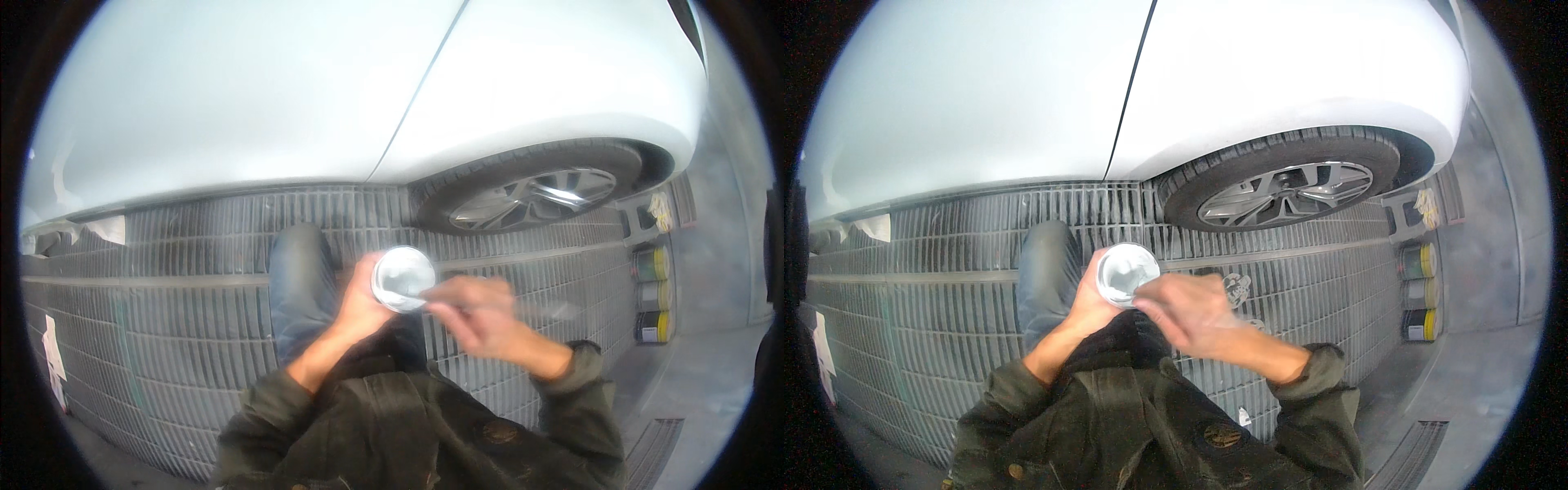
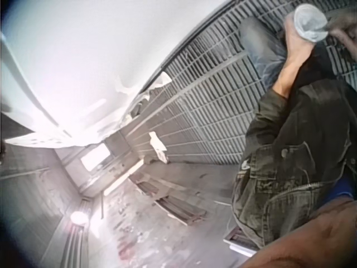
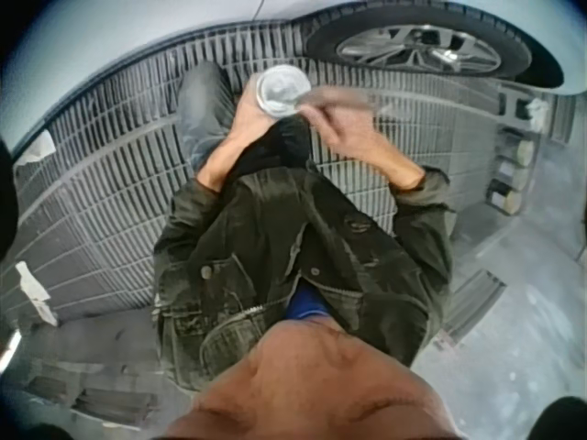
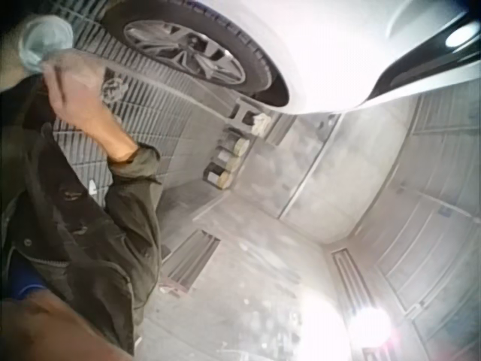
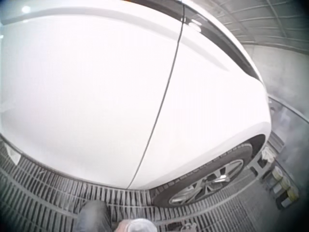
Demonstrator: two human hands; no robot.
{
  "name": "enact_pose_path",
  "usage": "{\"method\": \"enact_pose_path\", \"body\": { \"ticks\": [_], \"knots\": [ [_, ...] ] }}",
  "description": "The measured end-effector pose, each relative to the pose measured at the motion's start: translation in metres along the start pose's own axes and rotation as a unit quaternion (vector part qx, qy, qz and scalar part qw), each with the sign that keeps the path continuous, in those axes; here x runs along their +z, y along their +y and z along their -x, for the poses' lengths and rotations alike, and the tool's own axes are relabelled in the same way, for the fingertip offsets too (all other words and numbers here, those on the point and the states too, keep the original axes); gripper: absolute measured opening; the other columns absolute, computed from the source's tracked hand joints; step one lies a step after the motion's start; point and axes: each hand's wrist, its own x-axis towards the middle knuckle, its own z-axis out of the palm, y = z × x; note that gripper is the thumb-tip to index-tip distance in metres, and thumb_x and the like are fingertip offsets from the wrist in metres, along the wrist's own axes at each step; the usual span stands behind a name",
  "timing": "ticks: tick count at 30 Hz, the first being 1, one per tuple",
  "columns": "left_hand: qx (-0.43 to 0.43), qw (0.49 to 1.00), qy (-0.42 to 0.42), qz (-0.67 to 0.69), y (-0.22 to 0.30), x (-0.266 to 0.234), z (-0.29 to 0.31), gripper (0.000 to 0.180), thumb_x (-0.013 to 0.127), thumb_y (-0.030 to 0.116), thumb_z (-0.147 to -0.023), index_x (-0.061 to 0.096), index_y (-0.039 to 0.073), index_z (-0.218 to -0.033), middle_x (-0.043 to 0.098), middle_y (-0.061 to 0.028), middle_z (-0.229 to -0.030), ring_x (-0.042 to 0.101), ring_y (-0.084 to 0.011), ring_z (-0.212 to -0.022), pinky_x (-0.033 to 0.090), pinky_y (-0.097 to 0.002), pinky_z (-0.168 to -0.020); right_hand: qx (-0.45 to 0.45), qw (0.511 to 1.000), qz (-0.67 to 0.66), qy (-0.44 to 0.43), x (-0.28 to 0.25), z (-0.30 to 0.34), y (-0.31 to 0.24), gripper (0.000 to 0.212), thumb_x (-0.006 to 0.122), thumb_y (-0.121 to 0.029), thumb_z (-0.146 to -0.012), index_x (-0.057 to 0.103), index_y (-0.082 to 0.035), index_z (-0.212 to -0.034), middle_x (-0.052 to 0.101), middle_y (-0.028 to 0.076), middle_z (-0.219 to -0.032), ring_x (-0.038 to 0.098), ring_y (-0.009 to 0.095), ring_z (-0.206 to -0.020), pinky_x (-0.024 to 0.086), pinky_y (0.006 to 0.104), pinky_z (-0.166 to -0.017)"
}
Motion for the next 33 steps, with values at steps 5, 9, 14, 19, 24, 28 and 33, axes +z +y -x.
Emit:
{"method": "enact_pose_path", "body": {
  "ticks": [5,9,14,19,24,28,33],
  "knots": [
    [0.007,0.997,0.030,-0.070,0.009,-0.003,-0.001,0.073,0.090,0.011,-0.069,0.047,0.006,-0.128,0.060,-0.0081,-0.123,0.057,-0.0166,-0.114,0.045,-0.0333,-0.100,0.038,0.999,0.034,0.003,-0.002,0.000,0.009,0.008,0.065,-0.007,-0.091,0.069,0.000,-0.093,0.064,0.011,-0.072,0.062,0.020,-0.056,0.049,0.0300,-0.050],
    [-0.015,0.999,-0.012,-0.029,0.005,-0.003,0.003,0.072,0.089,0.011,-0.069,0.046,0.005,-0.126,0.061,-0.0085,-0.118,0.058,-0.0165,-0.112,0.047,-0.0313,-0.097,-0.013,0.997,0.071,0.012,-0.015,-0.011,0.005,0.013,0.069,-0.004,-0.087,0.067,0.000,-0.099,0.066,0.012,-0.077,0.063,0.020,-0.057,0.049,0.0297,-0.050],
    [-0.030,0.998,0.020,-0.048,0.021,0.000,-0.003,0.072,0.089,0.009,-0.068,0.047,0.004,-0.126,0.063,-0.0082,-0.118,0.060,-0.0163,-0.110,0.048,-0.0326,-0.097,-0.039,0.997,0.021,-0.059,-0.005,0.000,0.003,0.011,0.067,-0.006,-0.091,0.068,0.001,-0.099,0.065,0.010,-0.073,0.060,0.015,-0.054,0.046,0.0271,-0.046],
    [-0.034,0.999,0.006,-0.029,0.026,-0.002,-0.001,0.073,0.089,0.010,-0.067,0.050,0.005,-0.128,0.063,-0.0091,-0.119,0.060,-0.0183,-0.112,0.048,-0.0336,-0.098,0.029,1.000,0.006,-0.001,-0.009,-0.003,0.013,0.011,0.067,-0.006,-0.091,0.068,0.003,-0.097,0.065,0.009,-0.072,0.060,0.015,-0.055,0.046,0.0279,-0.047],
    [0.003,0.998,0.003,-0.056,0.011,-0.005,0.003,0.076,0.091,0.012,-0.065,0.050,0.006,-0.129,0.062,-0.0096,-0.123,0.059,-0.0194,-0.116,0.046,-0.0348,-0.100,0.022,0.998,0.054,0.012,-0.023,-0.007,0.005,0.011,0.066,-0.006,-0.091,0.068,0.002,-0.099,0.067,0.010,-0.076,0.061,0.018,-0.056,0.047,0.0270,-0.048],
    [-0.026,0.998,-0.039,-0.031,0.010,-0.008,0.001,0.080,0.092,0.012,-0.063,0.049,0.006,-0.130,0.061,-0.0090,-0.124,0.058,-0.0192,-0.117,0.045,-0.0360,-0.102,-0.015,0.996,-0.022,-0.079,-0.014,0.002,0.008,0.008,0.067,-0.007,-0.090,0.066,0.000,-0.094,0.070,0.012,-0.080,0.066,0.020,-0.059,0.052,0.0314,-0.052],
    [-0.006,0.998,-0.056,-0.016,0.012,-0.014,0.004,0.083,0.092,0.012,-0.062,0.048,0.005,-0.132,0.059,-0.0090,-0.127,0.055,-0.0195,-0.121,0.042,-0.0369,-0.105,-0.029,0.998,0.033,-0.045,-0.031,-0.010,0.010,0.017,0.071,-0.006,-0.085,0.064,-0.001,-0.099,0.071,0.010,-0.081,0.070,0.022,-0.065,0.056,0.0310,-0.054]
  ]
}}
